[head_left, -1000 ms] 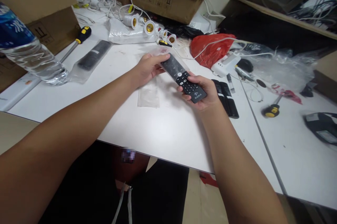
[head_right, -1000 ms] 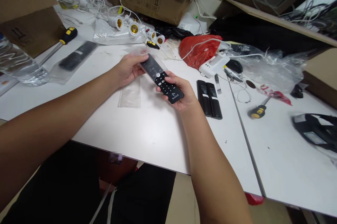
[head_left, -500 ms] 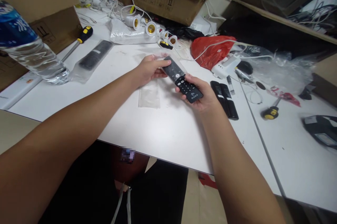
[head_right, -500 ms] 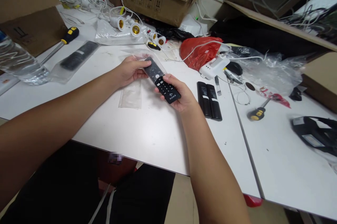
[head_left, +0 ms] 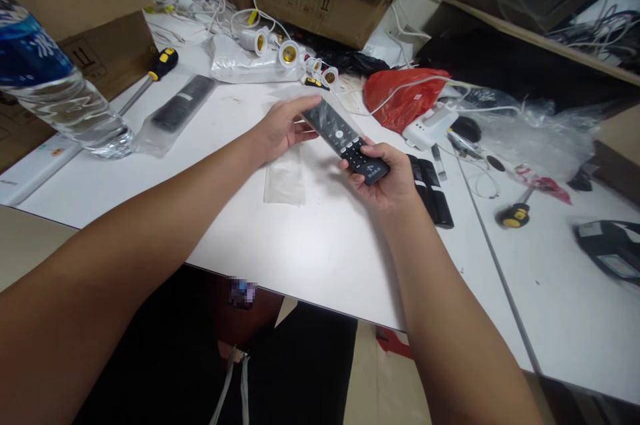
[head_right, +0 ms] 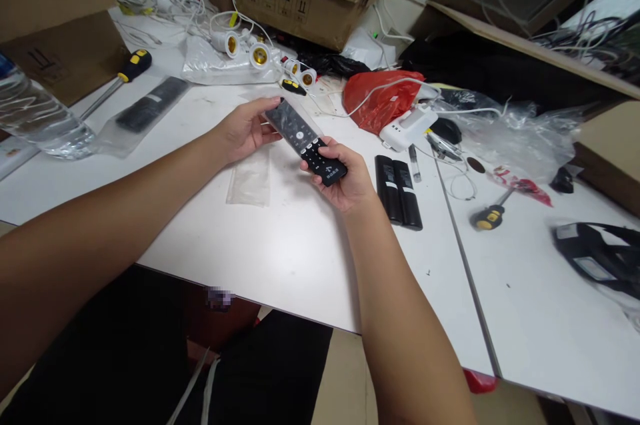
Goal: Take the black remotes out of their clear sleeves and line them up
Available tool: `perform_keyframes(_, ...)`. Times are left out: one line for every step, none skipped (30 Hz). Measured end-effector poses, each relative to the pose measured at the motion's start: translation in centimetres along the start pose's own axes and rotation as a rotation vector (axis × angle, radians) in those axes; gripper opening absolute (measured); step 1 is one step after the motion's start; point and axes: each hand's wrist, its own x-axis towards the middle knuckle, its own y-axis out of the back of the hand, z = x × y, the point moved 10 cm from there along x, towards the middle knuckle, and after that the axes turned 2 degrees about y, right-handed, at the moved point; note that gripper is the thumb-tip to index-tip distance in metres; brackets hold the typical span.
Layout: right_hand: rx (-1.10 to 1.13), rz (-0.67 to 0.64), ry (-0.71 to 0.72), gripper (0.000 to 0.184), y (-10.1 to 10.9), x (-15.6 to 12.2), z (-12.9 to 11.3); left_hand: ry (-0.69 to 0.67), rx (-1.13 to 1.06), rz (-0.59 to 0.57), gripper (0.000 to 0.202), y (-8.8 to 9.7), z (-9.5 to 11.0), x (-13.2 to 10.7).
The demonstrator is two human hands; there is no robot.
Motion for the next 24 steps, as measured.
perform_keyframes(0.004,0.012,-0.001,0.031,0.1,0.0,0.0,0.009,-0.006,-0.007,0.035,-0.1,-0.1,0.0)
perform_keyframes(0.014,0.025,-0.003,0.031,0.2,0.1,0.1,0.016,-0.010,-0.015,0.035,-0.1,-0.2,0.1)
perform_keyframes(0.027,0.039,-0.007,0.031,0.2,0.1,0.2,0.021,-0.011,-0.023,0.033,-0.2,-0.3,0.1)
perform_keyframes(0.042,0.051,-0.014,0.031,0.3,0.1,0.3,0.022,-0.009,-0.030,0.032,-0.2,-0.4,0.1)
perform_keyframes(0.059,0.063,-0.021,0.032,0.3,0.1,0.4,0.021,-0.006,-0.037,0.030,-0.3,-0.5,0.1)
perform_keyframes(0.076,0.071,-0.025,0.032,0.4,0.2,0.5,0.019,-0.003,-0.042,0.028,-0.3,-0.5,0.1)
perform_keyframes(0.089,0.076,-0.028,0.033,0.4,0.2,0.5,0.019,0.000,-0.045,0.027,-0.3,-0.5,0.1)
perform_keyframes(0.095,0.080,-0.028,0.034,0.4,0.2,0.5,0.020,0.002,-0.046,0.027,-0.3,-0.5,0.1)
perform_keyframes(0.091,0.087,-0.025,0.035,0.5,0.2,0.5,0.022,0.004,-0.042,0.028,-0.3,-0.6,0.1)
perform_keyframes(0.079,0.097,-0.019,0.035,0.6,0.3,0.5,0.022,0.006,-0.036,0.029,-0.2,-0.6,0.1)
perform_keyframes(0.058,0.109,-0.011,0.036,0.7,0.3,0.4,0.020,0.006,-0.030,0.030,-0.1,-0.5,0.2)
perform_keyframes(0.035,0.117,-0.002,0.035,0.8,0.3,0.3,0.014,0.004,-0.025,0.031,-0.1,-0.5,0.2)
perform_keyframes(0.017,0.121,0.009,0.034,0.8,0.3,0.2,0.004,-0.001,-0.021,0.032,0.0,-0.4,0.2)
perform_keyframes(0.009,0.118,0.023,0.033,0.8,0.3,0.1,-0.007,-0.008,-0.017,0.032,0.1,-0.3,0.3)
perform_keyframes(0.012,0.106,0.036,0.033,0.7,0.3,-0.1,-0.016,-0.016,-0.015,0.031,0.2,-0.3,0.3)
perform_keyframes(0.022,0.091,0.051,0.033,0.5,0.3,-0.3,-0.022,-0.025,-0.014,0.030,0.2,-0.2,0.4)
perform_keyframes(0.033,0.075,0.066,0.033,0.3,0.2,-0.4,-0.026,-0.034,-0.016,0.029,0.2,-0.2,0.4)
perform_keyframes(0.043,0.061,0.082,0.034,0.1,0.2,-0.6,-0.028,-0.043,-0.020,0.027,0.1,-0.2,0.4)
perform_keyframes(0.052,0.049,0.093,0.035,-0.1,0.2,-0.6,-0.028,-0.052,-0.021,0.026,0.0,-0.2,0.3)
perform_keyframes(0.065,0.042,0.102,0.035,-0.2,0.2,-0.7,-0.025,-0.061,-0.017,0.024,0.0,-0.3,0.3)
perform_keyframes(0.086,0.040,0.106,0.035,-0.2,0.2,-0.6,-0.021,-0.070,-0.007,0.023,0.0,-0.3,0.3)
perform_keyframes(0.114,0.042,0.106,0.034,-0.2,0.2,-0.5,-0.015,-0.079,0.007,0.022,0.0,-0.4,0.2)
perform_keyframes(0.147,0.045,0.101,0.034,-0.2,0.3,-0.4,-0.010,-0.087,0.020,0.022,0.1,-0.5,0.2)
perform_keyframes(0.177,0.052,0.094,0.033,-0.2,0.4,-0.2,-0.007,-0.093,0.027,0.022,0.0,-0.5,0.1)
